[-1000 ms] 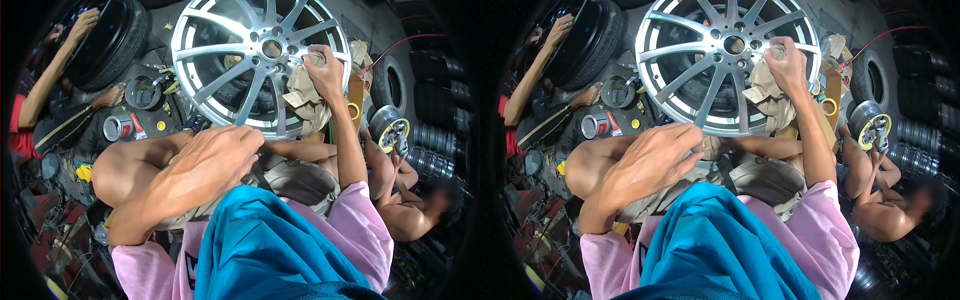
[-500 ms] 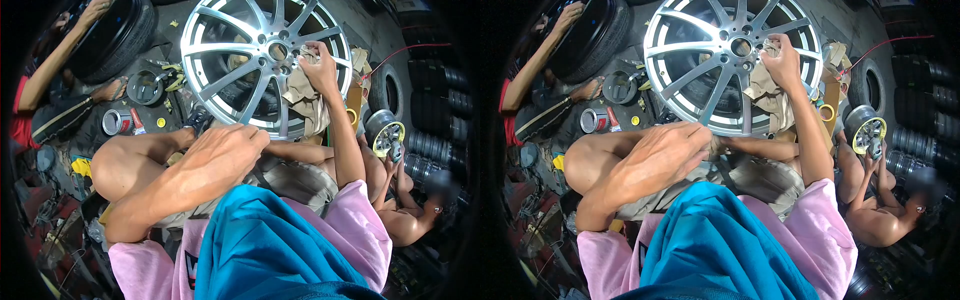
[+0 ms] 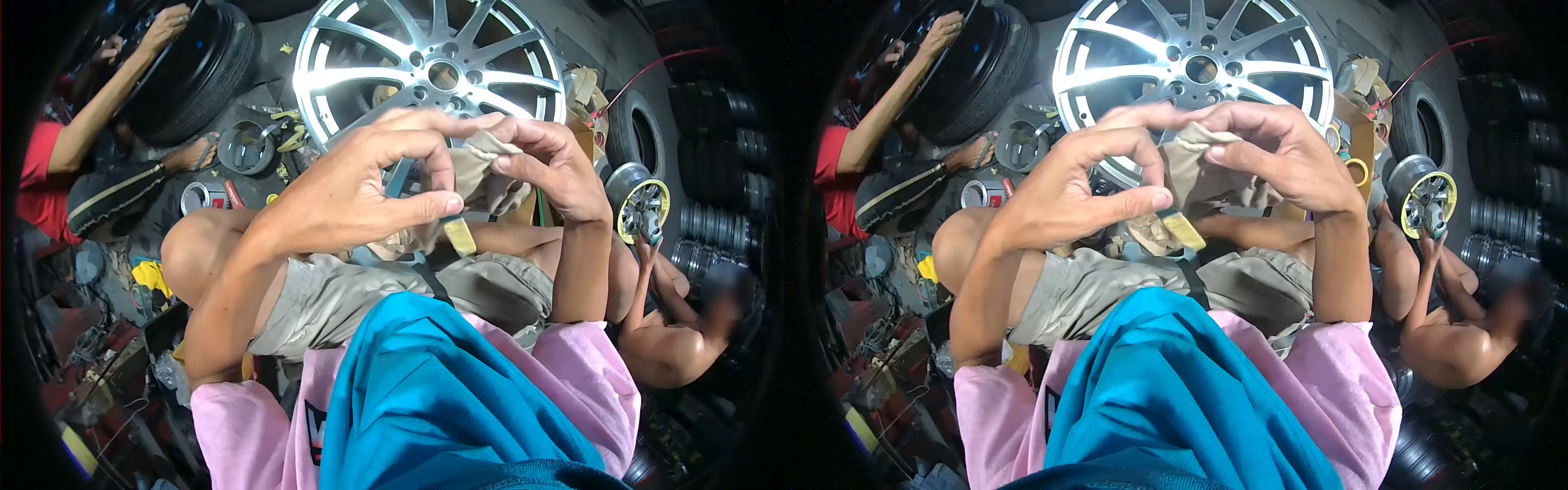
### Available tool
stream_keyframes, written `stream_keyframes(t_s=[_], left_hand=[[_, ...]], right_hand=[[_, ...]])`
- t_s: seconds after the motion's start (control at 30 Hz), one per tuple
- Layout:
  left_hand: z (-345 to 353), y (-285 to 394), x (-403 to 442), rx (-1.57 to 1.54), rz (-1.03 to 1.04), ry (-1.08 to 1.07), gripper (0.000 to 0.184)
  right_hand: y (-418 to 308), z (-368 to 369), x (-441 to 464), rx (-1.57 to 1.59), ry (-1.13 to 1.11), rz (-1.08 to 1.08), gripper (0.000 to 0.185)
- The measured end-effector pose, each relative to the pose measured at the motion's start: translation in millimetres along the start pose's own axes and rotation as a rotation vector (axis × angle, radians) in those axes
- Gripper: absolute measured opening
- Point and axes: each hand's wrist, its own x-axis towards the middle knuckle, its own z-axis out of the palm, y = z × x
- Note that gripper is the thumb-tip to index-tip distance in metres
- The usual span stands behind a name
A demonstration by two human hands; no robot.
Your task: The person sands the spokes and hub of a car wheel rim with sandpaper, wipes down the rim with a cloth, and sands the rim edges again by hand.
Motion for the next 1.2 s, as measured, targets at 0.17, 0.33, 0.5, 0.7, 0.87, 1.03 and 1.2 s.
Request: stream_keyframes(t_s=[0.17,0.33,0.5,0.7,0.87,1.03,1.2], left_hand=[[-3,10,1,-0.212,-0.218,-0.161,0.019],[-19,18,-5,-0.427,-0.25,-0.032,0.014],[-20,18,-11,-0.389,-0.299,-0.003,0.014],[-17,3,-16,-0.52,-0.347,-0.067,0.015],[-20,1,-11,-0.581,-0.322,0.032,0.018],[-16,-10,-4,-0.421,-0.623,0.085,0.026],[-44,-59,10,0.541,-0.354,0.082,0.029]], right_hand=[[-15,13,-5,-0.222,0.125,0.004,0.029],[11,4,-14,0.077,0.018,0.161,0.035],[10,17,-25,-0.069,-0.129,0.088,0.043],[42,26,-43,0.869,0.196,-0.359,0.065],[50,4,-27,0.126,0.555,-0.136,0.056],[122,-46,28,-0.991,0.491,-0.21,0.052],[135,-64,71,-1.397,0.28,-0.175,0.039]])
